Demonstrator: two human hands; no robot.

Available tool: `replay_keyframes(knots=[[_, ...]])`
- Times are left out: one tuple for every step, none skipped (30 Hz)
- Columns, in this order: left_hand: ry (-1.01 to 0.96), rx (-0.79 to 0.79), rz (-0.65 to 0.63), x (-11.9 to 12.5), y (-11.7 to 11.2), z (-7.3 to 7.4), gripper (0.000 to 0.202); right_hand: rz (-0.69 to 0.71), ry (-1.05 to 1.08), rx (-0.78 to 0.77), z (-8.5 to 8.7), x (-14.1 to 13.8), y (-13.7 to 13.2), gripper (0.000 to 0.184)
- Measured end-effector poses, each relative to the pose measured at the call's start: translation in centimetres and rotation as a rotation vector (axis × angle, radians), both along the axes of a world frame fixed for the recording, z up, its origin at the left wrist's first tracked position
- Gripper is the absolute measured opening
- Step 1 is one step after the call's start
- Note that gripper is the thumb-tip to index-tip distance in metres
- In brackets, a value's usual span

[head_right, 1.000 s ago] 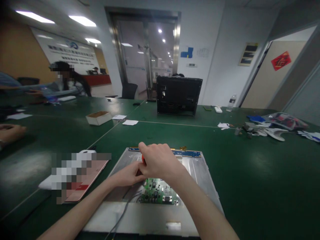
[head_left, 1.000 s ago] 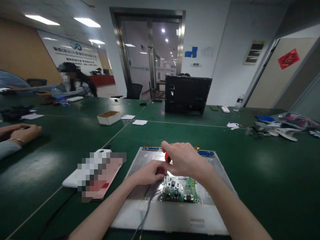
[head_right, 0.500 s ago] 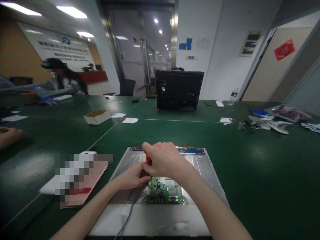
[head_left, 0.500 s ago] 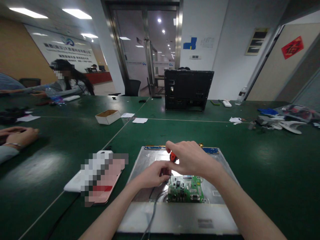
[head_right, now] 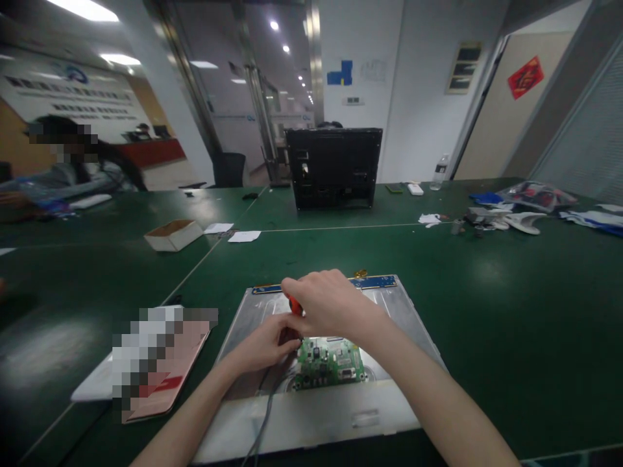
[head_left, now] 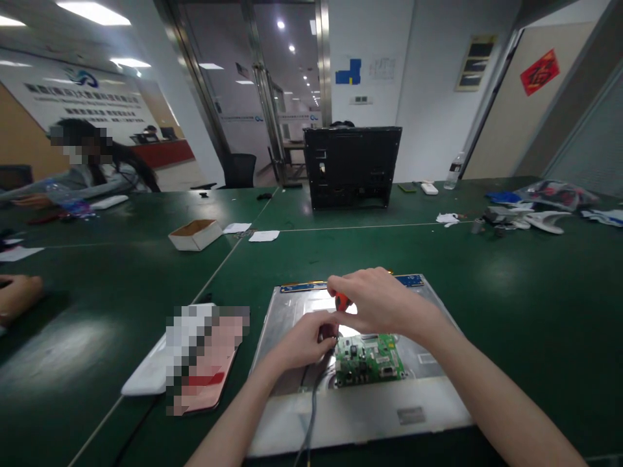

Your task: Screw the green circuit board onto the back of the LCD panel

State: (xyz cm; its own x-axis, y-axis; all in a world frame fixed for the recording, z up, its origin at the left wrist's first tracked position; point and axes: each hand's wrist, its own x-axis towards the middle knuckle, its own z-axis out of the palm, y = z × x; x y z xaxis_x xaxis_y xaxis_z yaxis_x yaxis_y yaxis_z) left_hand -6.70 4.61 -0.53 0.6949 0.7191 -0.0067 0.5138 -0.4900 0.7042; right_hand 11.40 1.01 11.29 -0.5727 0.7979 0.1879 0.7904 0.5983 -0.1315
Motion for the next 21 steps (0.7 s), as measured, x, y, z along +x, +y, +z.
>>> replay_keyframes(knots=[[0.003, 0.004, -0.003, 0.0, 0.0, 0.2, 0.012, -0.020, -0.018, 0.014, -0.1, 0.0, 0.0, 0.025], [0.007, 0.004, -0.006, 0.1, 0.0, 0.3, 0.010, -0.036, -0.036, 0.025, -0.2, -0.1, 0.1, 0.028], [0.012, 0.000, -0.009, 0.1, 0.0, 0.4, 0.009, -0.046, -0.051, 0.032, -0.3, -0.2, 0.1, 0.029], [0.015, -0.006, -0.009, 0.1, 0.0, 0.5, 0.008, -0.047, -0.062, 0.037, -0.3, -0.2, 0.1, 0.029], [0.018, -0.012, -0.008, 0.1, 0.0, 0.6, 0.009, -0.045, -0.070, 0.041, -0.4, -0.2, 0.1, 0.027], [0.021, -0.016, -0.003, 0.1, 0.0, 0.6, 0.010, -0.043, -0.074, 0.048, -0.4, -0.3, 0.1, 0.023], [0.021, -0.017, 0.004, 0.1, -0.1, 0.6, 0.012, -0.045, -0.074, 0.062, -0.4, -0.3, 0.0, 0.018], [0.020, -0.018, 0.010, 0.1, -0.1, 0.6, 0.013, -0.046, -0.069, 0.076, -0.4, -0.3, -0.1, 0.014], [0.017, -0.020, 0.011, 0.1, -0.1, 0.7, 0.014, -0.040, -0.058, 0.088, -0.4, -0.2, -0.2, 0.012], [0.013, -0.024, 0.010, 0.1, -0.1, 0.7, 0.014, -0.026, -0.045, 0.096, -0.4, -0.2, -0.3, 0.014], [0.010, -0.029, 0.008, 0.2, -0.1, 0.8, 0.013, -0.005, -0.034, 0.100, -0.4, -0.1, -0.4, 0.015], [0.008, -0.034, 0.007, 0.2, -0.2, 0.9, 0.013, 0.013, -0.029, 0.101, -0.4, -0.1, -0.5, 0.015], [0.009, -0.036, 0.009, 0.2, -0.2, 1.1, 0.013, 0.023, -0.034, 0.102, -0.4, -0.1, -0.5, 0.015], [0.013, -0.038, 0.009, 0.2, -0.2, 1.2, 0.013, 0.019, -0.045, 0.105, -0.4, -0.1, -0.5, 0.016], [0.018, -0.038, 0.005, 0.1, -0.2, 1.3, 0.014, 0.002, -0.060, 0.109, -0.4, -0.1, -0.4, 0.020], [0.021, -0.039, -0.001, 0.1, -0.2, 1.4, 0.013, -0.021, -0.077, 0.113, -0.4, -0.2, -0.3, 0.024], [0.024, -0.039, -0.008, 0.1, -0.2, 1.4, 0.013, -0.045, -0.092, 0.117, -0.5, -0.3, -0.2, 0.027], [0.025, -0.038, -0.011, 0.1, -0.2, 1.3, 0.012, -0.067, -0.103, 0.122, -0.5, -0.3, 0.0, 0.027], [0.024, -0.035, -0.009, 0.1, -0.1, 1.2, 0.011, -0.083, -0.107, 0.127, -0.6, -0.4, 0.0, 0.025], [0.022, -0.032, -0.005, 0.1, -0.1, 1.0, 0.010, -0.087, -0.103, 0.129, -0.6, -0.4, 0.1, 0.020], [0.018, -0.028, 0.001, 0.1, 0.0, 0.8, 0.011, -0.080, -0.092, 0.128, -0.7, -0.5, 0.1, 0.014]])
